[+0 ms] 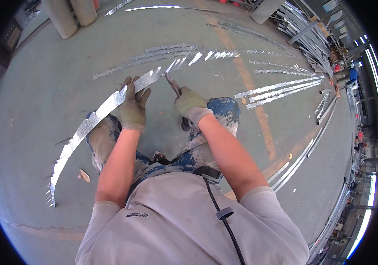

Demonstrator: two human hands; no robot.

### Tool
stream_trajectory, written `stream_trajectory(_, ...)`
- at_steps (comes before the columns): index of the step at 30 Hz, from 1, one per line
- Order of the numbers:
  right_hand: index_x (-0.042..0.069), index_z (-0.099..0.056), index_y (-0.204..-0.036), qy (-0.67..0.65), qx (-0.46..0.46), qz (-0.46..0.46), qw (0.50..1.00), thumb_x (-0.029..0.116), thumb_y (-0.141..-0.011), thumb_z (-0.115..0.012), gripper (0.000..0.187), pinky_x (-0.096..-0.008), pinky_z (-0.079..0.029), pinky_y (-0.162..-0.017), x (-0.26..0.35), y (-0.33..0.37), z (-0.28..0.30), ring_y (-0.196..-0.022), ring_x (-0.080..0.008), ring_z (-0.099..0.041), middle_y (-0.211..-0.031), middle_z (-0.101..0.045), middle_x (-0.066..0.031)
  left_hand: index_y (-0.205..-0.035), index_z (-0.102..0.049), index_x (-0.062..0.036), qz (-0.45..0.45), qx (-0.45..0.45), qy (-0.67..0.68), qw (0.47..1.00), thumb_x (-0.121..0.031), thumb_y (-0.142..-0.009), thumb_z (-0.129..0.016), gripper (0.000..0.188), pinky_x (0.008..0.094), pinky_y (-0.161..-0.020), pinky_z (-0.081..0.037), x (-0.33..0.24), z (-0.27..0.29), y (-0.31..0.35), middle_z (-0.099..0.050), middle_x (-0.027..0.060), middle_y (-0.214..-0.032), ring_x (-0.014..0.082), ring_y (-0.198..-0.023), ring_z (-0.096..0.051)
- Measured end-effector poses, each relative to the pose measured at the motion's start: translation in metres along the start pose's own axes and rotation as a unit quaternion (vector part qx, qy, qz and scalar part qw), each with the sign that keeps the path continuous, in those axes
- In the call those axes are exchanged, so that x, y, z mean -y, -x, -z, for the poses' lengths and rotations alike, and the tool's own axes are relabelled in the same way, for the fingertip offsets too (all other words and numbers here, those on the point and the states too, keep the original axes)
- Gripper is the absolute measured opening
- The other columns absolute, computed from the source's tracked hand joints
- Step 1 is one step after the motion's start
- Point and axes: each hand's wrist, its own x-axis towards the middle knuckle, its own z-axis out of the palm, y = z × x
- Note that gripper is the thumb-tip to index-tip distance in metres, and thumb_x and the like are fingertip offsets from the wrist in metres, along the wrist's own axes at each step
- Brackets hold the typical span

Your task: The person sits on the floor and uses tin snips to cut a long, flat metal strip into smaller segments. The person repeatedly positions the snips, cuts a piece, and places the segment on the floor among other cut pieces.

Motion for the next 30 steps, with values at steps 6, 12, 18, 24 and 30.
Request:
stream_trajectory(6, 0.005, -0.063, -0.128, -0.037, -0.006, -0.015, 0.999, 0.027, -0.095, -0.058, 0.04, -0.0485, -0.051, -0.102, -0.033, -0.032, 0.001, -0.121, -0.0413, -0.066, -0.127, -0.07, -0.0239, -0.154, -0.045, -0.0138, 0.06, -0.001, -0.058, 0.996, -0.025, -0.109, -0.057, 0.047, 0.046, -0.102, -0.055, 0.03, -0.012, -0.014, -0.052, 0.0114, -0.147, 0.0298, -0.129, -0.061)
stream_trajectory(12, 0.004, -0.063, -0.129, -0.007, 0.016, -0.041, 0.999, 0.026, -0.094, -0.058, 0.042, -0.0477, -0.05, -0.107, -0.049, -0.054, -0.027, -0.125, -0.0426, -0.064, -0.131, -0.067, -0.0256, -0.156, -0.043, -0.0171, 0.098, -0.003, -0.052, 0.994, -0.025, -0.107, -0.059, 0.052, 0.0461, -0.098, -0.056, 0.049, 0.015, -0.019, -0.062, 0.0096, -0.135, 0.0314, -0.119, -0.067)
stream_trajectory(18, 0.003, -0.062, -0.13, -0.039, 0.008, 0.015, 0.999, 0.018, -0.095, -0.055, 0.039, -0.0503, -0.05, -0.104, -0.065, -0.061, -0.057, -0.123, -0.0454, -0.063, -0.129, -0.065, -0.031, -0.152, -0.049, -0.0142, 0.117, -0.016, -0.046, 0.992, -0.029, -0.108, -0.058, 0.048, 0.0452, -0.1, -0.055, 0.025, 0.046, -0.002, -0.064, 0.008, -0.133, 0.0291, -0.118, -0.067)
stream_trajectory(24, 0.001, -0.056, -0.136, -0.055, -0.026, 0.024, 0.998, 0.016, -0.097, -0.057, 0.042, -0.0474, -0.056, -0.092, -0.087, -0.05, -0.079, -0.108, -0.0432, -0.07, -0.117, -0.071, -0.0268, -0.145, -0.055, -0.0098, 0.097, -0.026, 0.009, 0.995, -0.031, -0.108, -0.057, 0.042, 0.0452, -0.099, -0.058, -0.011, 0.041, 0.008, -0.067, 0.0081, -0.129, 0.0275, -0.112, -0.07)
stream_trajectory(30, 0.006, -0.056, -0.142, -0.357, 0.242, 0.028, 0.902, 0.034, -0.106, -0.058, 0.046, -0.0286, -0.052, -0.061, -0.038, 0.022, -0.06, -0.075, -0.0125, -0.065, -0.101, -0.07, -0.0087, -0.141, -0.056, -0.0058, 0.12, 0.023, 0.045, 0.992, -0.039, -0.11, -0.053, 0.046, 0.0489, -0.104, -0.055, -0.009, 0.051, 0.002, -0.067, 0.0152, -0.132, 0.0321, -0.124, -0.066)
